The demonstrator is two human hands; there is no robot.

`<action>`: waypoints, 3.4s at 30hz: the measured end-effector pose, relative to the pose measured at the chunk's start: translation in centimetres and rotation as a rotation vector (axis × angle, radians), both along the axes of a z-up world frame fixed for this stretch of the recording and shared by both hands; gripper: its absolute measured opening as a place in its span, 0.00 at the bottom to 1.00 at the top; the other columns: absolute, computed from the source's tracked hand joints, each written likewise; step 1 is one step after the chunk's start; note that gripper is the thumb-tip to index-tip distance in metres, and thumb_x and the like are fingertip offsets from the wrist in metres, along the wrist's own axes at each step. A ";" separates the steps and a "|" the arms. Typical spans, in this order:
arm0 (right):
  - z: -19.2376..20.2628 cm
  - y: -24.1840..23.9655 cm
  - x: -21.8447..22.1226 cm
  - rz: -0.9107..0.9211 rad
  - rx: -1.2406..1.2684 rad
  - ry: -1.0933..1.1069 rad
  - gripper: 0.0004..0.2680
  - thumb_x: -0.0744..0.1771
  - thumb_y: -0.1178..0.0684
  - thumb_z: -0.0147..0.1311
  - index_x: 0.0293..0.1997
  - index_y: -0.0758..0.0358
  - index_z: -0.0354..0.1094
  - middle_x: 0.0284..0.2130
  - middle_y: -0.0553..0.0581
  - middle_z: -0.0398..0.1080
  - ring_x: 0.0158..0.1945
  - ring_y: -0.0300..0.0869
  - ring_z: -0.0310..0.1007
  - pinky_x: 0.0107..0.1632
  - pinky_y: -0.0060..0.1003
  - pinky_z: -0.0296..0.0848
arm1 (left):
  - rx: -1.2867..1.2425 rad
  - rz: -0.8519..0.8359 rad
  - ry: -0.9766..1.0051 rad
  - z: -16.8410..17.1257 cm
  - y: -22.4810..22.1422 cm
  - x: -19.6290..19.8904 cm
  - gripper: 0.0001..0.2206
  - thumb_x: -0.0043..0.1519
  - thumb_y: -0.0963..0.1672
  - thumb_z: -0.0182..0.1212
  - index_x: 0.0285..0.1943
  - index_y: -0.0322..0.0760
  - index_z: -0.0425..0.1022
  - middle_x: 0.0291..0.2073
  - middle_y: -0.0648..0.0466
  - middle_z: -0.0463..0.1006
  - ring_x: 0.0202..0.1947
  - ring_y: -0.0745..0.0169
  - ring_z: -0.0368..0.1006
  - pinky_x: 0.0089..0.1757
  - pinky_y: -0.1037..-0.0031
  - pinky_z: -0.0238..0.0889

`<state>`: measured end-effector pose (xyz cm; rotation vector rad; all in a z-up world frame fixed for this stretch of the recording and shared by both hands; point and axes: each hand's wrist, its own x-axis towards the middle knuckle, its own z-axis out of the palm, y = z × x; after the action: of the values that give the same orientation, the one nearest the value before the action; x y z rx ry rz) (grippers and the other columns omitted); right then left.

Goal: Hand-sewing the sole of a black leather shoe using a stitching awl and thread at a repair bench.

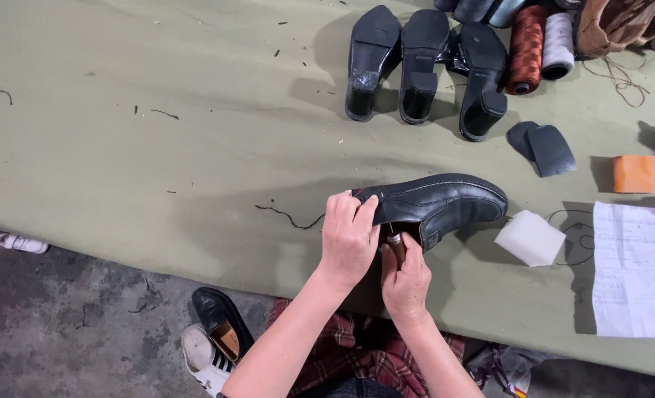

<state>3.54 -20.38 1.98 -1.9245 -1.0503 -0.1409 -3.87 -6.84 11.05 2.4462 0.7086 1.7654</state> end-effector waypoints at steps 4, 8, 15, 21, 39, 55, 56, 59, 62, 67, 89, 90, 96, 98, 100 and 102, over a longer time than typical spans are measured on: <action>0.5 0.0 -0.4 0.003 0.025 0.081 0.13 0.67 0.51 0.61 0.57 0.61 0.70 0.35 0.60 0.75 0.38 0.59 0.79 0.38 0.48 0.78 | 0.048 -0.001 0.003 -1.2 0.1 0.0 0.05 0.62 0.36 0.56 0.40 0.25 0.78 0.27 0.50 0.59 0.29 0.52 0.64 0.43 0.60 0.76; 1.9 0.2 -1.0 0.008 0.057 0.255 0.13 0.67 0.52 0.61 0.56 0.62 0.69 0.34 0.62 0.76 0.38 0.59 0.80 0.38 0.49 0.78 | 0.067 -0.048 -0.033 -1.6 0.2 -0.1 0.05 0.62 0.35 0.57 0.42 0.26 0.79 0.27 0.50 0.59 0.28 0.51 0.65 0.43 0.59 0.77; 6.0 1.1 -2.0 0.161 0.200 0.796 0.13 0.73 0.54 0.41 0.55 0.69 0.72 0.16 0.55 0.59 0.17 0.37 0.60 0.18 0.31 0.66 | -0.061 0.029 0.110 -1.5 0.7 -0.6 0.06 0.59 0.35 0.58 0.42 0.27 0.79 0.27 0.52 0.57 0.28 0.55 0.61 0.36 0.67 0.68; 6.4 2.6 1.4 0.074 -0.329 0.003 0.14 0.71 0.46 0.49 0.62 0.61 0.70 0.45 0.66 0.72 0.48 0.62 0.75 0.47 0.54 0.76 | -0.195 0.118 0.297 -2.2 3.3 0.9 0.07 0.55 0.33 0.59 0.25 0.29 0.71 0.23 0.54 0.55 0.24 0.58 0.53 0.33 0.66 0.58; 5.1 9.4 2.3 -0.107 -0.396 -1.263 0.06 0.64 0.59 0.47 0.25 0.54 0.64 0.18 0.48 0.55 0.13 0.35 0.60 0.14 0.38 0.62 | -0.594 0.118 0.566 -5.5 6.9 2.8 0.08 0.53 0.36 0.53 0.24 0.31 0.78 0.27 0.47 0.66 0.33 0.47 0.68 0.36 0.64 0.73; 5.0 9.3 2.3 -0.119 -0.335 -1.239 0.07 0.65 0.60 0.44 0.35 0.62 0.72 0.18 0.49 0.55 0.13 0.38 0.60 0.15 0.38 0.66 | -0.435 0.115 0.533 -6.6 7.0 2.6 0.06 0.52 0.37 0.56 0.22 0.33 0.76 0.24 0.51 0.64 0.30 0.48 0.69 0.31 0.66 0.72; 3.7 9.7 2.8 -0.120 -0.300 -1.288 0.08 0.64 0.61 0.43 0.35 0.64 0.72 0.18 0.51 0.55 0.13 0.39 0.59 0.14 0.39 0.63 | -0.429 0.111 0.529 -7.0 7.2 2.7 0.07 0.53 0.38 0.56 0.23 0.33 0.77 0.24 0.51 0.65 0.31 0.48 0.69 0.31 0.65 0.72; 2.8 9.8 3.1 -0.092 -0.347 -1.196 0.07 0.63 0.60 0.45 0.35 0.63 0.72 0.19 0.49 0.57 0.13 0.39 0.62 0.15 0.40 0.64 | -0.429 0.098 0.516 -6.7 7.2 2.4 0.07 0.54 0.38 0.55 0.23 0.33 0.76 0.24 0.51 0.65 0.30 0.48 0.69 0.32 0.65 0.72; 4.9 10.4 3.0 0.047 -0.677 -0.615 0.09 0.68 0.54 0.44 0.41 0.66 0.71 0.28 0.56 0.67 0.27 0.51 0.73 0.29 0.52 0.74 | -0.440 0.083 0.496 -6.5 7.1 2.5 0.07 0.53 0.38 0.54 0.23 0.32 0.75 0.24 0.50 0.64 0.30 0.47 0.69 0.32 0.65 0.71; 5.6 11.8 4.4 0.044 -0.835 0.138 0.22 0.70 0.38 0.43 0.43 0.74 0.77 0.37 0.75 0.77 0.47 0.68 0.78 0.48 0.60 0.77 | -0.409 0.080 0.510 -7.0 7.2 2.2 0.06 0.53 0.37 0.56 0.24 0.33 0.77 0.24 0.51 0.66 0.30 0.47 0.70 0.32 0.66 0.71; 1.4 11.7 5.4 0.028 -0.766 0.105 0.19 0.70 0.36 0.42 0.45 0.58 0.77 0.35 0.63 0.78 0.45 0.61 0.79 0.46 0.58 0.79 | -0.320 0.101 0.464 -8.4 7.4 2.4 0.07 0.56 0.38 0.57 0.24 0.35 0.76 0.24 0.53 0.64 0.28 0.50 0.69 0.31 0.67 0.69; 1.7 11.7 5.2 0.023 -0.751 0.114 0.19 0.70 0.36 0.43 0.44 0.60 0.77 0.34 0.64 0.78 0.44 0.61 0.80 0.45 0.58 0.79 | -0.316 0.104 0.464 -8.3 7.4 2.4 0.07 0.56 0.38 0.57 0.24 0.35 0.75 0.24 0.53 0.64 0.28 0.50 0.69 0.31 0.67 0.69; 2.8 9.4 1.0 -0.221 -0.372 -1.102 0.11 0.65 0.57 0.43 0.46 0.63 0.73 0.24 0.48 0.63 0.14 0.34 0.65 0.20 0.30 0.70 | -0.333 0.114 0.463 -9.2 7.6 2.6 0.07 0.55 0.39 0.56 0.24 0.36 0.75 0.24 0.52 0.63 0.29 0.50 0.68 0.33 0.65 0.67; 2.7 9.7 0.8 -0.230 -0.336 -1.145 0.10 0.65 0.57 0.45 0.45 0.64 0.74 0.23 0.49 0.61 0.13 0.35 0.63 0.18 0.32 0.68 | -0.335 0.117 0.459 -9.7 7.7 2.5 0.07 0.54 0.39 0.56 0.24 0.36 0.75 0.24 0.52 0.63 0.28 0.49 0.68 0.33 0.64 0.67; 2.5 10.0 1.4 -0.254 -0.301 -1.194 0.10 0.66 0.56 0.46 0.45 0.64 0.74 0.21 0.50 0.60 0.12 0.37 0.61 0.16 0.34 0.66 | -0.330 0.109 0.448 -9.6 7.9 2.8 0.06 0.54 0.39 0.56 0.24 0.36 0.75 0.24 0.52 0.63 0.28 0.48 0.68 0.33 0.63 0.67; 1.9 9.9 1.9 -0.251 -0.353 -1.064 0.07 0.64 0.52 0.51 0.40 0.57 0.73 0.23 0.46 0.64 0.16 0.35 0.69 0.21 0.33 0.72 | -0.325 0.107 0.460 -9.3 7.7 2.6 0.06 0.54 0.39 0.56 0.23 0.37 0.74 0.24 0.53 0.63 0.28 0.49 0.67 0.33 0.64 0.66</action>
<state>5.46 -10.47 3.88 -2.3191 -1.5509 -1.3051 -1.25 0.81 1.71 2.6271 1.0779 1.0012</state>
